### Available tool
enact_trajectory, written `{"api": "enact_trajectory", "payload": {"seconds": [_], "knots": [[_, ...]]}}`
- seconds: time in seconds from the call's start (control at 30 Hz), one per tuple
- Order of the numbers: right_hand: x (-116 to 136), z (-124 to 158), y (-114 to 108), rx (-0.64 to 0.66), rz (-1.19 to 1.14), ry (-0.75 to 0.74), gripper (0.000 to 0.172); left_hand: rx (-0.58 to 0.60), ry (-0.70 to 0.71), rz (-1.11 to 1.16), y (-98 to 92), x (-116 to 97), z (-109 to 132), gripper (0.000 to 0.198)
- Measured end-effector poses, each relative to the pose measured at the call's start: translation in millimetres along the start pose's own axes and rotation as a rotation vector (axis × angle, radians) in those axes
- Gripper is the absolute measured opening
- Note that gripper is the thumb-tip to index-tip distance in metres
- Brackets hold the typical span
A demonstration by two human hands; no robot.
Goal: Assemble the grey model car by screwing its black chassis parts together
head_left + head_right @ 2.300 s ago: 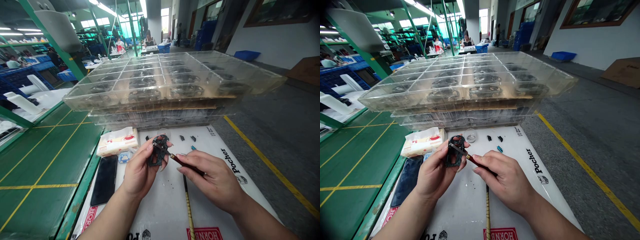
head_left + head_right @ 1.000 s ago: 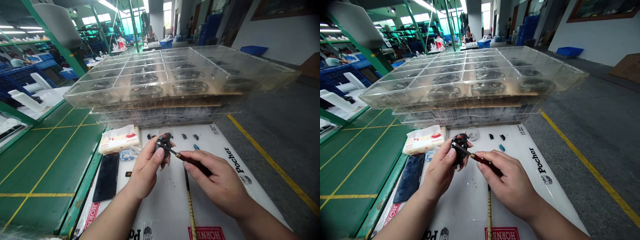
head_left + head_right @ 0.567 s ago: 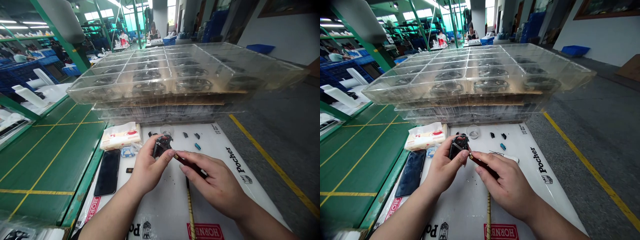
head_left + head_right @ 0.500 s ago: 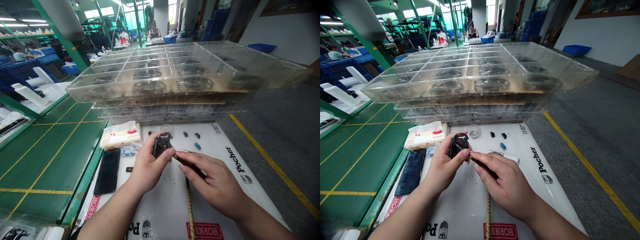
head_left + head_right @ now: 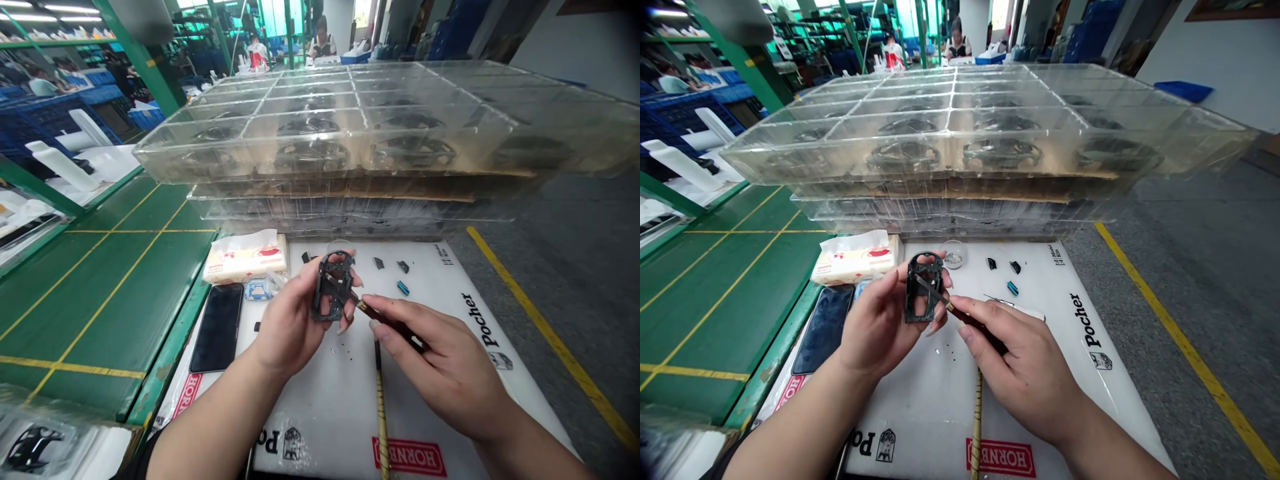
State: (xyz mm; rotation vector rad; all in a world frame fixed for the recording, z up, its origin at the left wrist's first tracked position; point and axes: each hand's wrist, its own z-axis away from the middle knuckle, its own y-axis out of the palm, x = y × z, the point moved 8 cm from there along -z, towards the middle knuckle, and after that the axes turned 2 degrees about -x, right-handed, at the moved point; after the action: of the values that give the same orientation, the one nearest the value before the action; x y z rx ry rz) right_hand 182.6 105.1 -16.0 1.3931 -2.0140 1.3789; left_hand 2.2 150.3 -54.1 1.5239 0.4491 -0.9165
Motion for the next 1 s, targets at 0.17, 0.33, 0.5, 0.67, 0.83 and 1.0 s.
{"api": "enact_trajectory", "payload": {"seconds": [0.17, 0.33, 0.5, 0.67, 0.83, 1.0], "knots": [[-3.3, 1.2, -5.1, -0.035, 0.008, 0.036, 0.038, -0.022, -0.068, 0.156, 1.5, -6.0, 0.3, 0.039], [-4.3, 3.4, -3.8, -0.016, -0.045, 0.035, 0.041, 0.053, -0.04, 0.128, 4.6, -4.1, 0.9, 0.044], [-2.7, 4.3, -4.3, -0.019, -0.079, 0.03, 0.041, 0.119, 0.006, 0.063, 6.8, -2.7, 1.1, 0.044], [2.0, 4.7, -6.0, -0.039, -0.063, -0.009, 0.04, 0.164, 0.017, 0.057, 8.2, -4.5, 0.8, 0.041], [6.0, 4.1, -7.3, -0.068, -0.032, -0.049, 0.039, 0.176, 0.008, 0.09, 7.5, -3.1, 0.0, 0.039], [9.6, 1.8, -8.2, -0.077, -0.029, -0.065, 0.039, 0.202, 0.023, 0.102, 7.6, -2.6, -0.2, 0.037]]}}
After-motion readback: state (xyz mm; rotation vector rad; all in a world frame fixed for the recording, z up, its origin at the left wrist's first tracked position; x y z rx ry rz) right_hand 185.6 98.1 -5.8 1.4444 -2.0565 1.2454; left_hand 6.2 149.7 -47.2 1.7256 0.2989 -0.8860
